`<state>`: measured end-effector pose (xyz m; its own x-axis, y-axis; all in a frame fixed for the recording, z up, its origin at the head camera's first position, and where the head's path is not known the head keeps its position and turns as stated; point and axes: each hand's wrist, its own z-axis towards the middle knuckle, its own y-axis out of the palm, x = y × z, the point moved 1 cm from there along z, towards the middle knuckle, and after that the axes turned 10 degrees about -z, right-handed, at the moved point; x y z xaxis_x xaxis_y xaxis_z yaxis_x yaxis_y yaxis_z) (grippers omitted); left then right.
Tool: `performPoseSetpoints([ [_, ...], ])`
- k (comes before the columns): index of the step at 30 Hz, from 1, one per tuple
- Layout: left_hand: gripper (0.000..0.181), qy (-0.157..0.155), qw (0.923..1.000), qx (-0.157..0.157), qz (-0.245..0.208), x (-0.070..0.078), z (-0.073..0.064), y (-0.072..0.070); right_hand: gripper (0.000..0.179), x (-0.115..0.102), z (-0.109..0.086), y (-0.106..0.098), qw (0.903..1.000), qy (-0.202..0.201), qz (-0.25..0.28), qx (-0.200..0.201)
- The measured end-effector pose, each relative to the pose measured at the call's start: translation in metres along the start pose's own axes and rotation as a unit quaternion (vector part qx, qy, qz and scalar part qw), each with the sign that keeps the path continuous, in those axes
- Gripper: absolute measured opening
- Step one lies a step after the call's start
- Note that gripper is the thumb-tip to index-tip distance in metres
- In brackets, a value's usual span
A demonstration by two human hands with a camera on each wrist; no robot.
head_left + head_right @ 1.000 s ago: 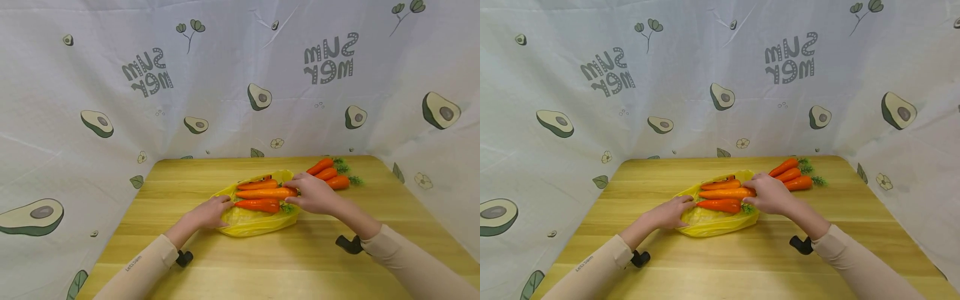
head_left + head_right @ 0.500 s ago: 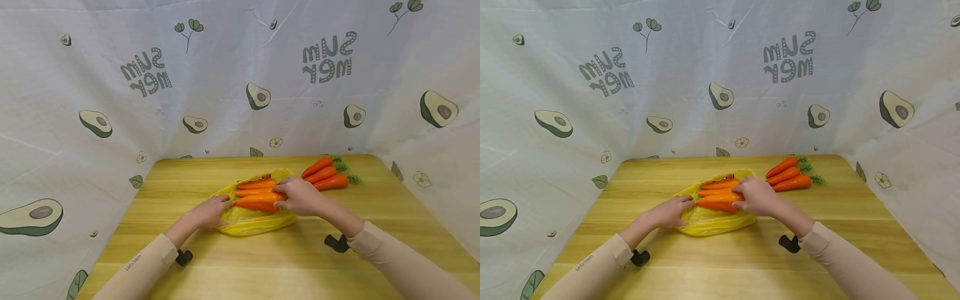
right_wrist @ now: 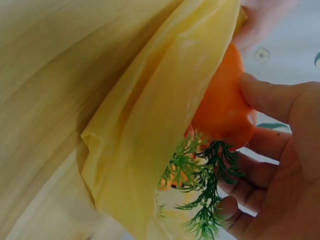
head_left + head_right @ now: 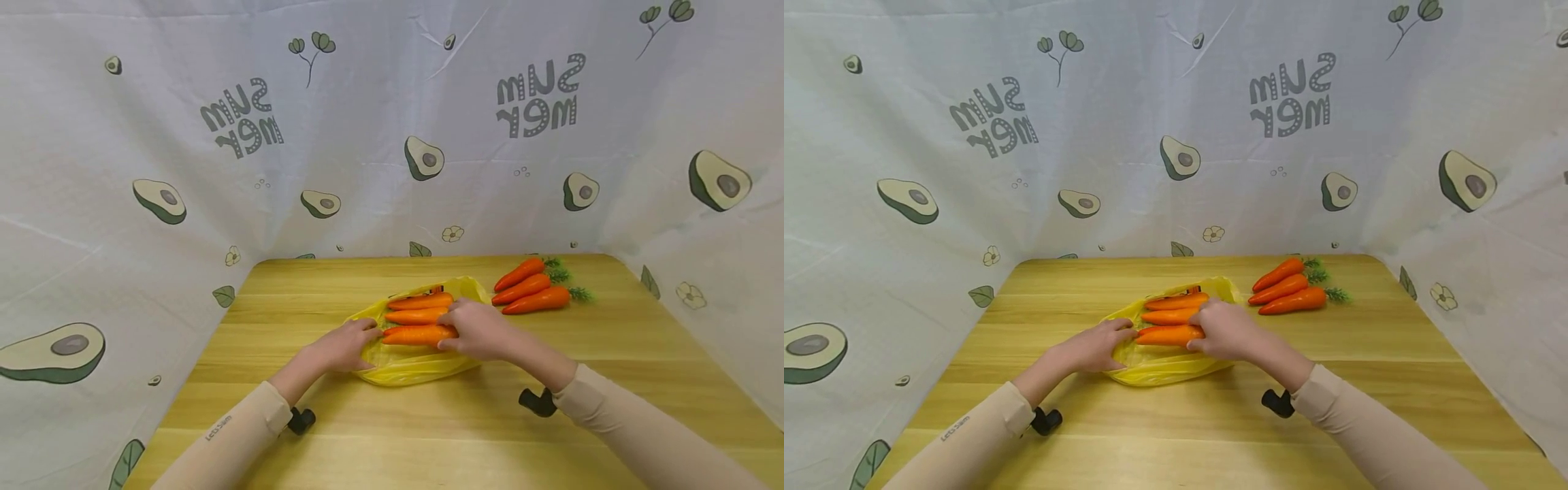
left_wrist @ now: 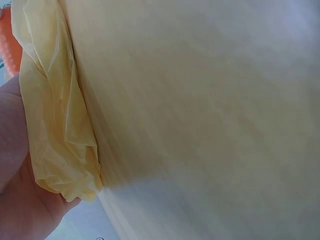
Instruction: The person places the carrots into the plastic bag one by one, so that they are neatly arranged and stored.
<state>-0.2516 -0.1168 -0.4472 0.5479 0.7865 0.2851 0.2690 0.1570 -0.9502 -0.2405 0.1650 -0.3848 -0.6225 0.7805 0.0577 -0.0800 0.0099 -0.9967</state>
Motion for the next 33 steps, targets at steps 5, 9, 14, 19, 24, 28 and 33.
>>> performPoseSetpoints([
  [5,0.071,0.002,1.0,0.002,-0.001,0.001,0.001,-0.001,0.03,-0.002,0.001,0.006,0.9999,-0.005,-0.014,0.007],
  [9,0.072,-0.001,1.0,-0.001,-0.002,0.002,0.0,-0.003,0.025,-0.006,0.002,0.012,0.9995,-0.01,-0.024,0.017],
  [14,0.072,-0.002,1.0,-0.002,-0.005,0.002,-0.003,-0.003,0.039,-0.011,-0.001,0.017,0.9988,-0.001,-0.043,0.025],
  [19,0.072,-0.001,1.0,0.002,-0.01,0.001,-0.004,-0.001,0.035,-0.014,-0.003,0.019,0.9984,0.003,-0.048,0.032],
  [24,0.071,0.012,0.9999,0.01,0.002,0.0,-0.003,0.001,0.03,-0.015,-0.002,0.026,0.9984,0.005,-0.051,0.023],
  [28,0.071,0.019,0.9997,0.014,0.006,0.0,-0.002,0.001,0.03,-0.016,-0.002,0.03,0.9982,0.003,-0.051,0.031],
  [33,0.071,0.018,0.9998,0.012,0.005,0.0,-0.002,0.001,0.029,-0.018,-0.001,0.031,0.9984,-0.007,-0.042,0.036],
])
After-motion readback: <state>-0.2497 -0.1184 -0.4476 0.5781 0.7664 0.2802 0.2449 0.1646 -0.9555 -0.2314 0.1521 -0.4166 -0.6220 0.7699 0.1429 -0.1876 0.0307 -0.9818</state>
